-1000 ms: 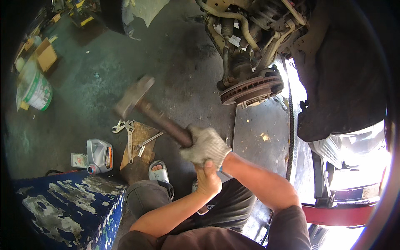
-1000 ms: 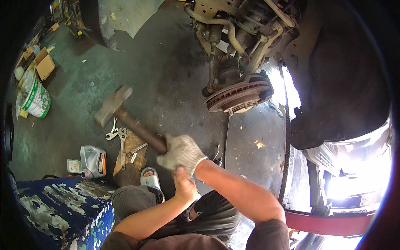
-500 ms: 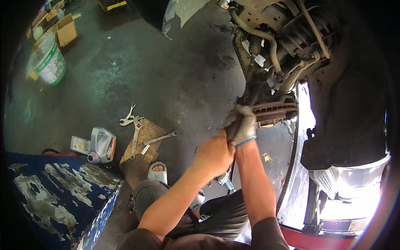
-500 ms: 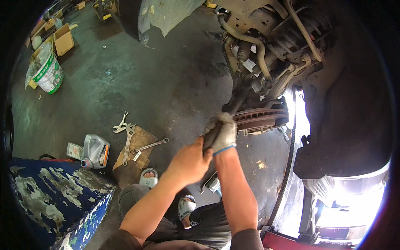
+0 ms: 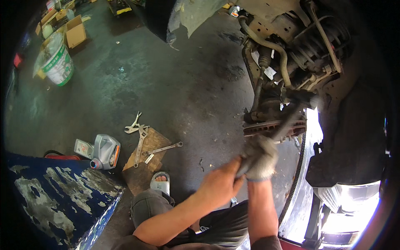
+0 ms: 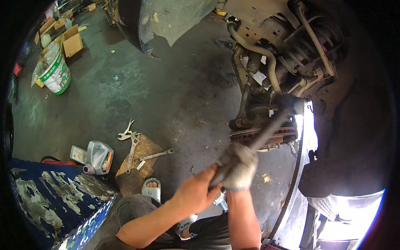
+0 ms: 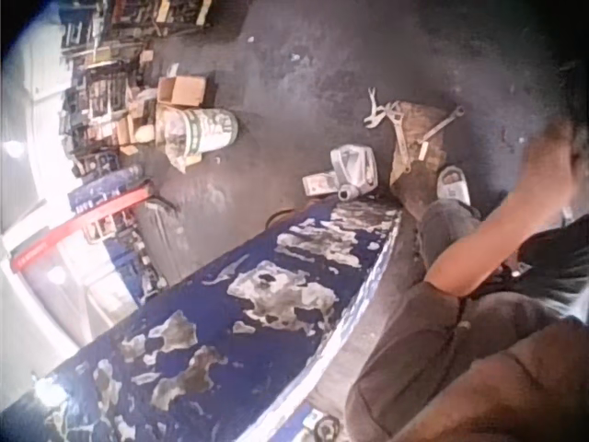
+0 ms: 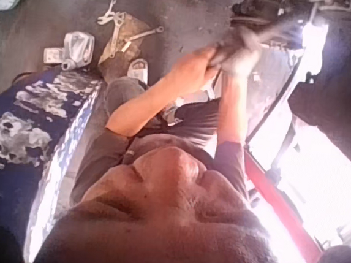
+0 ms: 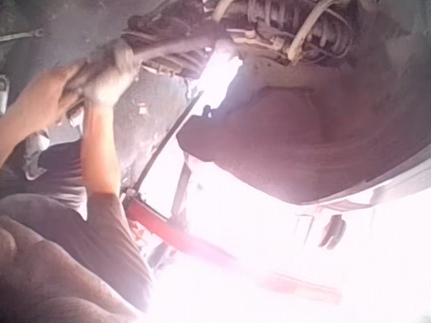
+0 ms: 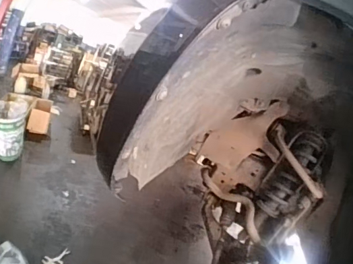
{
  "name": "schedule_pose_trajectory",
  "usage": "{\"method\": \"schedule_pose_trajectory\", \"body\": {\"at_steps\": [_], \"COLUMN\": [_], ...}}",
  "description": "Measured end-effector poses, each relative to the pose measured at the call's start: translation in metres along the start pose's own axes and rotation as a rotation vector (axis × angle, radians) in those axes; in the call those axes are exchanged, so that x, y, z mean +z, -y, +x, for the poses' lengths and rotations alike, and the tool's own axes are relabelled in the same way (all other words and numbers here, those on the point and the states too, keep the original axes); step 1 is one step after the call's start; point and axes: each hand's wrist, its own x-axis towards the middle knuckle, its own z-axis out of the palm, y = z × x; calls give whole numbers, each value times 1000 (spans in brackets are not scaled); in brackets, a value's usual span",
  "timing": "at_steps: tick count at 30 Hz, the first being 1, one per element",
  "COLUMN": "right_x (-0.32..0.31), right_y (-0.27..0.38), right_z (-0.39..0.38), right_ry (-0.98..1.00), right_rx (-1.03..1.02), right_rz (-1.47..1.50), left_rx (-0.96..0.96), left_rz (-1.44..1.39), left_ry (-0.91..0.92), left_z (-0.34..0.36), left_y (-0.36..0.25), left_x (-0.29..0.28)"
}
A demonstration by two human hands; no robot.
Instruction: The person works on a car's front suspension assembly, using a hammer to strike a component near the brake rotor and then manipulating a suspension link with both hands. The task involves repeated hammering and manual adjustment of the suspension part.
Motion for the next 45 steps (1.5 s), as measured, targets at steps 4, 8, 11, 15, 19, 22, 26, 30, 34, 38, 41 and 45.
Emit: {"method": "schedule_pose_trajectory", "body": {"at_steps": [4, 8, 11, 15, 19, 22, 26, 30, 34, 38, 41, 45], "right_x": [-2, -14, -18, -2, 13, 3, -29, -33, -16, -16, -23, -28], "right_y": [-42, -32, 6, 31, -6, -41, -44, -4, 35, 45, 55, 109], "right_z": [32, 14, -20, -41, 1, 32, 21, -9, -26, -24, -13, -14], "right_ry": [-90, 2, 155, 81, -218, -183, -6, 16, 10, 126, 173, 562], "right_rx": [243, 168, -30, -236, 74, 217, 176, 58, -58, 47, 289, 323], "right_rz": [-29, -38, 23, -50, -37, -90, 34, -102, -695, -1006, -1104, -1593], "left_rx": [-210, -133, 118, 140, -49, -218, -136, -28, 64, 84, 17, 345], "left_rz": [103, 63, -41, -59, 59, 196, 133, -3, -230, -416, -370, -3], "left_ry": [28, 9, -92, -17, 5, 58, 46, -62, -157, -166, 263, 483], "left_z": [1, -20, -29, -25, 1, 8, -19, -33, -29, -40, -40, -33], "left_y": [3, -6, -12, -15, 0, 9, 0, -4, 2, -11, -16, -5], "left_x": [-17, -15, -1, 6, -5, -15, -8, 26, 75, 115, 119, 90]}}
